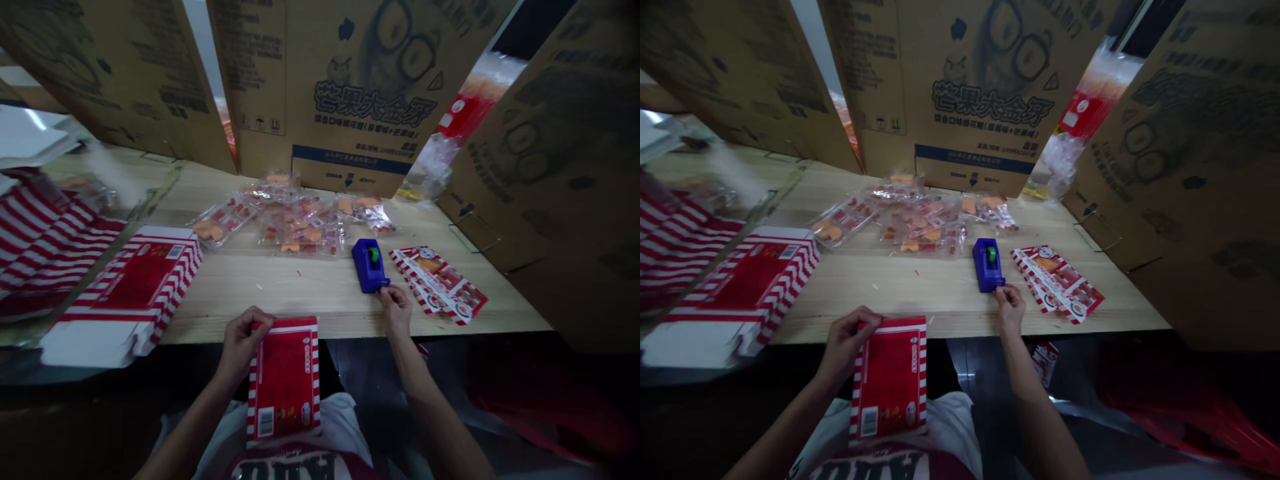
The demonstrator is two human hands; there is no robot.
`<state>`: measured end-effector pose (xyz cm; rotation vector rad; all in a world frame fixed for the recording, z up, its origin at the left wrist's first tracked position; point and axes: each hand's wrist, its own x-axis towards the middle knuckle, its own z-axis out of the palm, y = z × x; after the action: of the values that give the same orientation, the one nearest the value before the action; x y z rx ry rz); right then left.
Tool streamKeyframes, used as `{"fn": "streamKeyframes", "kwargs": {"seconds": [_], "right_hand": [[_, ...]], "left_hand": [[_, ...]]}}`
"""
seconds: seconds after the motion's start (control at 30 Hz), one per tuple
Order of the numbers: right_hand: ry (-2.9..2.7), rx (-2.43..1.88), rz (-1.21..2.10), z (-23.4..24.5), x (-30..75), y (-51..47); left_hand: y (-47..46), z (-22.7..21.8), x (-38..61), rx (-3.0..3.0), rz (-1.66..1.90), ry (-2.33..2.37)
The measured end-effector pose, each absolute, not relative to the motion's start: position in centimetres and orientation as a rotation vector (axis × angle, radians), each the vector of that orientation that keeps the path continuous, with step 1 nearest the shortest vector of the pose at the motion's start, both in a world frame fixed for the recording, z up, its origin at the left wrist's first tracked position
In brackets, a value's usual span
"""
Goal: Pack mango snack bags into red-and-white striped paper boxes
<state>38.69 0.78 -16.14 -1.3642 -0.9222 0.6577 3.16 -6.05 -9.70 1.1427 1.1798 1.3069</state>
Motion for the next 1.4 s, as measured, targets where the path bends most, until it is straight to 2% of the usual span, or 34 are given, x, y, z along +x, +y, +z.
{"fn": "streamKeyframes", "kwargs": {"seconds": [0.13, 0.23, 0.33, 0.47, 0.57, 0.67, 0.73, 0.83, 1.0, 1.1, 1.2, 1.33, 1.4], "right_hand": [[-0.804, -1.373, 0.625, -15.7, 38.3, 0.1], [-0.854, -1.389, 0.739, -13.7, 36.6, -1.3], [-1.302, -1.319, 1.069, -9.8, 33.1, -1.5], [-2.161, -0.895, 1.435, -4.1, 26.9, 0.7], [-2.588, -0.689, 1.343, -2.0, 23.1, 2.3], [-2.811, -0.745, 1.046, -1.7, 21.2, 2.9], [-2.834, -0.811, 1.031, -1.9, 20.8, 3.4], [-2.728, -0.86, 1.45, -2.8, 21.1, 4.4], [-2.154, -0.762, 2.482, -5.9, 21.9, 4.7], [-1.725, -0.77, 2.741, -7.2, 22.0, 3.6], [-1.62, -0.878, 2.553, -6.7, 22.5, 3.3], [-1.501, -1.056, 1.804, -3.8, 24.9, 3.2], [-1.367, -1.087, 1.557, -2.5, 26.4, 2.2]], "left_hand": [[-6.2, -9.4, 3.3, 1.131, 1.324, 1.156], [-6.3, -9.3, 3.4, 1.124, 1.329, 1.159], [-6.3, -9.1, 3.7, 1.141, 1.314, 1.153], [-6.2, -8.7, 4.3, 1.214, 1.294, 1.142], [-6.3, -8.5, 4.6, 1.244, 1.285, 1.137], [-6.5, -8.3, 4.3, 1.257, 1.293, 1.155], [-6.7, -8.1, 4.1, 1.28, 1.301, 1.17], [-7.0, -7.5, 3.7, 1.317, 1.297, 1.16], [-7.3, -7.0, 4.0, 1.397, 1.292, 1.055], [-7.4, -7.4, 4.2, 1.399, 1.287, 1.032], [-7.2, -6.7, 3.6, 1.326, 1.328, 1.052], [-7.3, -1.2, 1.7, 1.328, 1.571, 1.227], [-7.8, 2.1, 1.5, 1.497, 1.707, 1.361]]}}
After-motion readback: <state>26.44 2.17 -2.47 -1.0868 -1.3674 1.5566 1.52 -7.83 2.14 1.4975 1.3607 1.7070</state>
